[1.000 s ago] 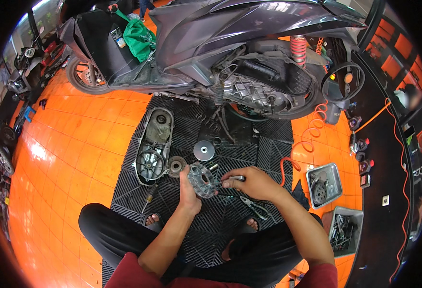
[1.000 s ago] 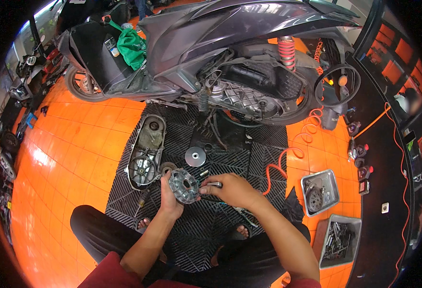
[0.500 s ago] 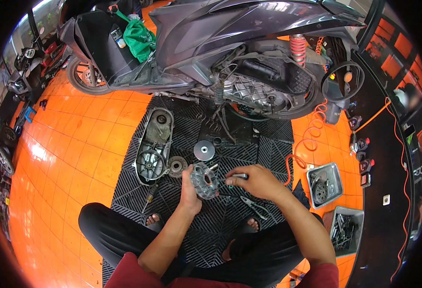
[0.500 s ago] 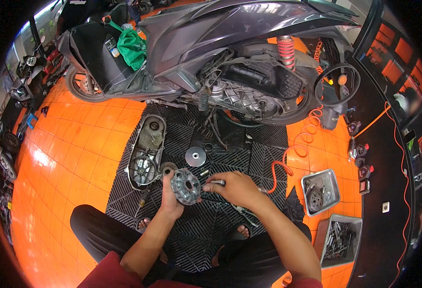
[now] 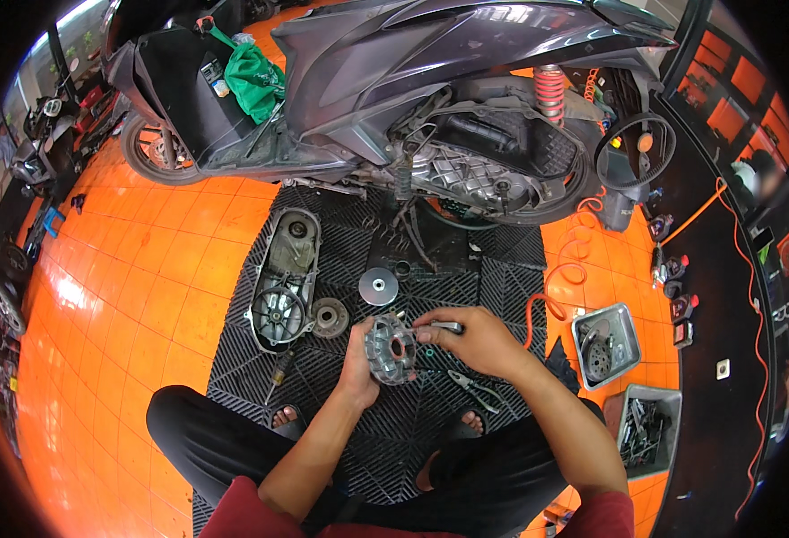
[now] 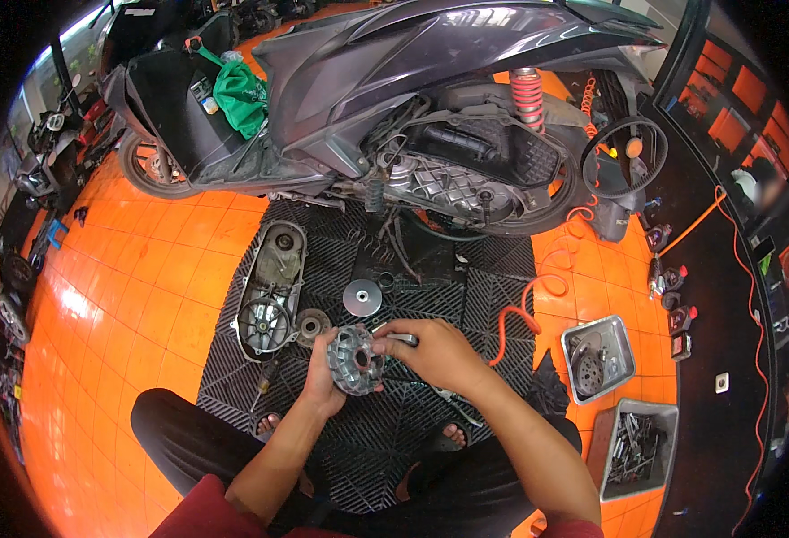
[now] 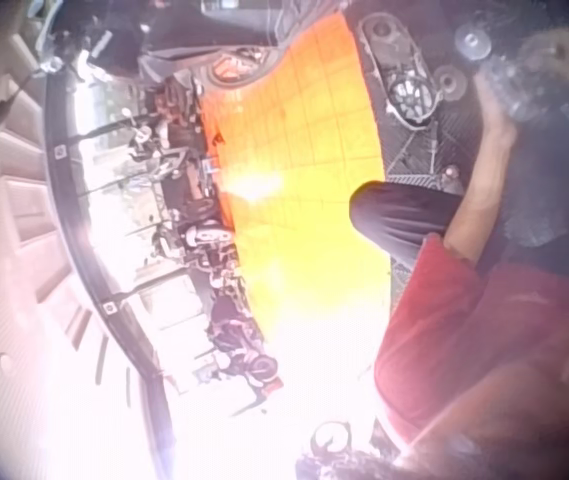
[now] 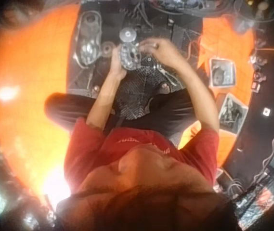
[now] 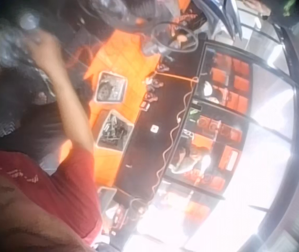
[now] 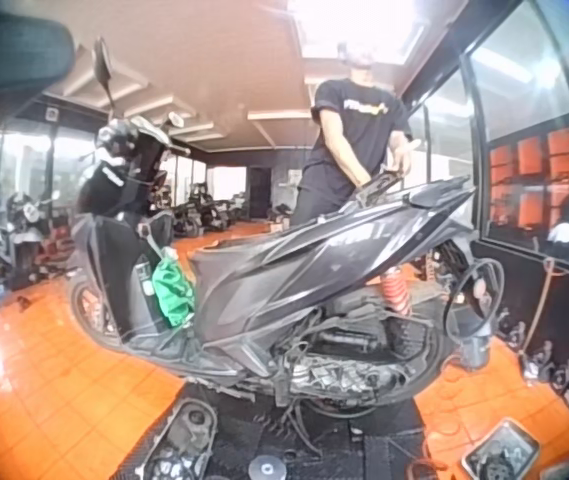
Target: The person cleans and assembles mechanical engine parts by hand, using a tool to manipulate small components on a mat.
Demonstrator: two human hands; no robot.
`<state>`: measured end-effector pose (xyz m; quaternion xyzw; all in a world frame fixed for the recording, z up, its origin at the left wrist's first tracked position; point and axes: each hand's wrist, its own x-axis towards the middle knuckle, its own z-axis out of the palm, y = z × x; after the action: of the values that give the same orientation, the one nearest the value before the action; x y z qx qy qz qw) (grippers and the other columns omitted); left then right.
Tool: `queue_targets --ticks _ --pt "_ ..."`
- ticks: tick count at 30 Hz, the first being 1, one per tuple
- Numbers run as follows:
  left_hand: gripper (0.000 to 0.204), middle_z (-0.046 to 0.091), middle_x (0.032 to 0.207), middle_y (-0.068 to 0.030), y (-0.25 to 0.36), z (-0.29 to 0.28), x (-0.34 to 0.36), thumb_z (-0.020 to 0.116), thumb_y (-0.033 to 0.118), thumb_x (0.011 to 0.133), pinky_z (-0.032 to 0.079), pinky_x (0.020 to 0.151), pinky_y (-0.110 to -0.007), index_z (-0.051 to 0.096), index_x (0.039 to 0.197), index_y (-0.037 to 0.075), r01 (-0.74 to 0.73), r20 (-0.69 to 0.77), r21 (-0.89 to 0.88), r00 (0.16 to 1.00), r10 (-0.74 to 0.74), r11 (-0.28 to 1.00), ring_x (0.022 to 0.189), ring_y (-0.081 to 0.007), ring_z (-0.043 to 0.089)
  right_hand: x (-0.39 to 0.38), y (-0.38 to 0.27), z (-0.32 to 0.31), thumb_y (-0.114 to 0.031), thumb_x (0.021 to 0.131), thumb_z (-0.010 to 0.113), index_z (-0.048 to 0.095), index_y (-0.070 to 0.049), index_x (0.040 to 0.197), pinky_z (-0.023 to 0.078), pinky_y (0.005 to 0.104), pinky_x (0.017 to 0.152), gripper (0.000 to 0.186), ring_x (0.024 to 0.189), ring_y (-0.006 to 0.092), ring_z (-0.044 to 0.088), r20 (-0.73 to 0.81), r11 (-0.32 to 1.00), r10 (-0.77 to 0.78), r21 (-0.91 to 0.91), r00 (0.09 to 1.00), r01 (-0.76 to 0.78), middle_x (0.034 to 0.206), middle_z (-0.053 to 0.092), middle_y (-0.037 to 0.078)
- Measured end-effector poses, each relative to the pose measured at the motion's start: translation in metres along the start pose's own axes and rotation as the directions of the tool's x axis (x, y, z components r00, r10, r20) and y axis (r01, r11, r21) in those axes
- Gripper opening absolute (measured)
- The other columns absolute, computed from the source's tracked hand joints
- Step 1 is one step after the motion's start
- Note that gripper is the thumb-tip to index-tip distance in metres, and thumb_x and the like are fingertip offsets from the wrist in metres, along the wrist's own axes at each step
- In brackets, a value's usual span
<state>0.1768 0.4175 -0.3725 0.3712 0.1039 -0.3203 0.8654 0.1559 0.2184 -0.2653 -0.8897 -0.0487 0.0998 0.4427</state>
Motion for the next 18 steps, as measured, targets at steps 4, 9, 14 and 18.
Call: queue_targets --ticks 4,9,14,18 --pt "0.052 0.070 0.102 -0.0079 0.000 -0.001 0.000 0.045 0.057 0.100 0.062 0.063 -0.045 0.062 0.121 0.012 0.011 0.018 0.032 1.000 -0.012 0.999 0.084 -0.0225 0.071 -0.002 0.001 -0.001 -0.031 0.096 0.074 0.076 -0.009 0.117 0.054 0.0344 0.073 0.031 0.076 0.0178 0.070 0.003 0.994 -0.084 -0.074 0.996 0.084 0.089 0.076 0.011" --pt "0.052 0.070 0.098 -0.0077 0.001 0.005 -0.003 0.048 0.056 0.100 0.061 0.064 -0.042 0.063 0.118 0.010 0.030 -0.056 0.015 0.998 -0.029 0.999 0.081 -0.0221 0.071 -0.007 -0.012 -0.005 -0.039 0.095 0.073 0.077 -0.012 0.115 0.055 0.0399 0.086 0.035 0.095 0.0305 0.075 0.129 1.000 0.005 -0.016 0.992 -0.003 0.100 0.078 0.014" --pt "0.051 0.070 0.102 -0.0077 -0.008 -0.008 0.011 0.048 0.055 0.100 0.060 0.069 -0.042 0.062 0.122 0.010 -0.116 -0.099 0.073 0.988 0.122 0.991 0.085 -0.0218 0.071 -0.011 0.002 -0.006 -0.043 0.094 0.073 0.076 -0.014 0.118 0.054 0.0407 0.089 0.038 0.098 0.0311 0.074 0.284 0.998 -0.065 0.011 0.957 0.064 0.102 0.078 0.013" --pt "0.050 0.070 0.098 -0.0067 -0.003 -0.005 0.007 0.049 0.055 0.099 0.060 0.064 -0.042 0.063 0.118 0.011 -0.158 -0.116 0.088 0.979 0.168 0.983 0.080 -0.0208 0.070 -0.018 -0.016 -0.004 -0.041 0.095 0.073 0.077 -0.013 0.117 0.054 0.0388 0.093 0.036 0.101 0.0290 0.075 0.213 0.919 0.063 -0.392 0.975 0.027 0.104 0.078 0.012"
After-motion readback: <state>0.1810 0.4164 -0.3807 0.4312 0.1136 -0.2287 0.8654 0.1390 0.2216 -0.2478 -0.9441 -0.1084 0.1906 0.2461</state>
